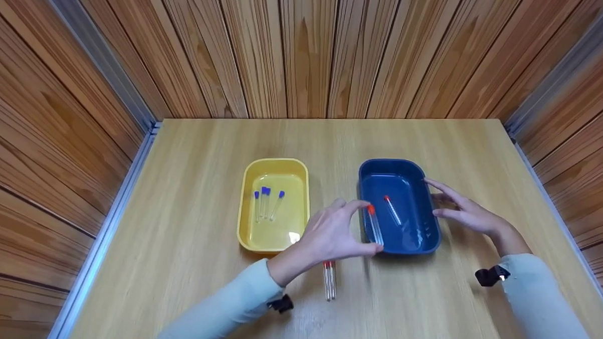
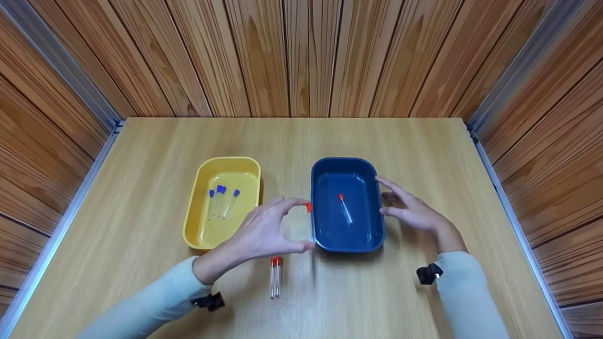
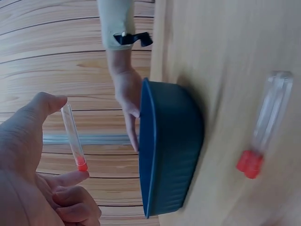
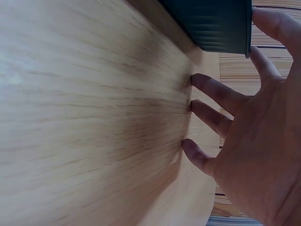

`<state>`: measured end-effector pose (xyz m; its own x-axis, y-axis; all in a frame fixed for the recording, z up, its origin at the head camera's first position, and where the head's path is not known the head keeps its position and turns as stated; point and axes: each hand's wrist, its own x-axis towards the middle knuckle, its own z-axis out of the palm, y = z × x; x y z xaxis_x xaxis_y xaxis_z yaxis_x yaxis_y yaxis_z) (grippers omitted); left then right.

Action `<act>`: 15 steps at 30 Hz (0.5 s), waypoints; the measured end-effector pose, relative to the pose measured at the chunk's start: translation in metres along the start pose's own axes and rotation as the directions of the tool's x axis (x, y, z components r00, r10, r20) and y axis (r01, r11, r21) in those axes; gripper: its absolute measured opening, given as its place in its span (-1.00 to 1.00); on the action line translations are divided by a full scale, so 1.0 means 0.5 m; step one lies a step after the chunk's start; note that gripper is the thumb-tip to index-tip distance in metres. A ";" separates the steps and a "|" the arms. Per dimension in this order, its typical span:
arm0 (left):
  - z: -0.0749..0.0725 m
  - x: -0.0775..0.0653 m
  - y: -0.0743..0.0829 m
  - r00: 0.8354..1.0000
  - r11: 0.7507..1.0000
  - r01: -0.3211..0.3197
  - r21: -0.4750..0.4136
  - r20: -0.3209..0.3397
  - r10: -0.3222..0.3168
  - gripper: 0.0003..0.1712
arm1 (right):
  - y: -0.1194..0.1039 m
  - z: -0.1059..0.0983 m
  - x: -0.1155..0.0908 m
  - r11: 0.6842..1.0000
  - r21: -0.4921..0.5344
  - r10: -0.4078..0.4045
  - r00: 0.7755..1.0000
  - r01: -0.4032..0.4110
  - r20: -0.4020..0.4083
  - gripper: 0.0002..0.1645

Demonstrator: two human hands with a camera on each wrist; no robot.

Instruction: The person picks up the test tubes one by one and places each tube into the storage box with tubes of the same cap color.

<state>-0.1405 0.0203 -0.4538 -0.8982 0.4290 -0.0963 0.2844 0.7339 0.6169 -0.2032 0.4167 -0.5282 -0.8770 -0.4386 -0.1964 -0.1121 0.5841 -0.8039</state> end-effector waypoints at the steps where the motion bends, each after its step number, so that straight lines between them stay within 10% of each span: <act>1: -0.002 0.004 0.005 1.000 1.000 0.005 0.005 0.002 -0.005 0.03 | 0.000 0.001 0.000 1.000 0.002 0.004 1.000 -0.004 0.001 0.02; 15: -0.014 0.089 0.046 0.997 1.000 0.015 -0.016 0.073 -0.014 -0.01 | -0.003 0.001 0.003 1.000 0.020 0.013 1.000 -0.013 0.008 0.00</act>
<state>-0.1761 0.0525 -0.4388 -0.8749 0.4565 -0.1617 0.2656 0.7314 0.6281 -0.2040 0.4150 -0.5276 -0.8743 -0.4369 -0.2113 -0.0915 0.5760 -0.8123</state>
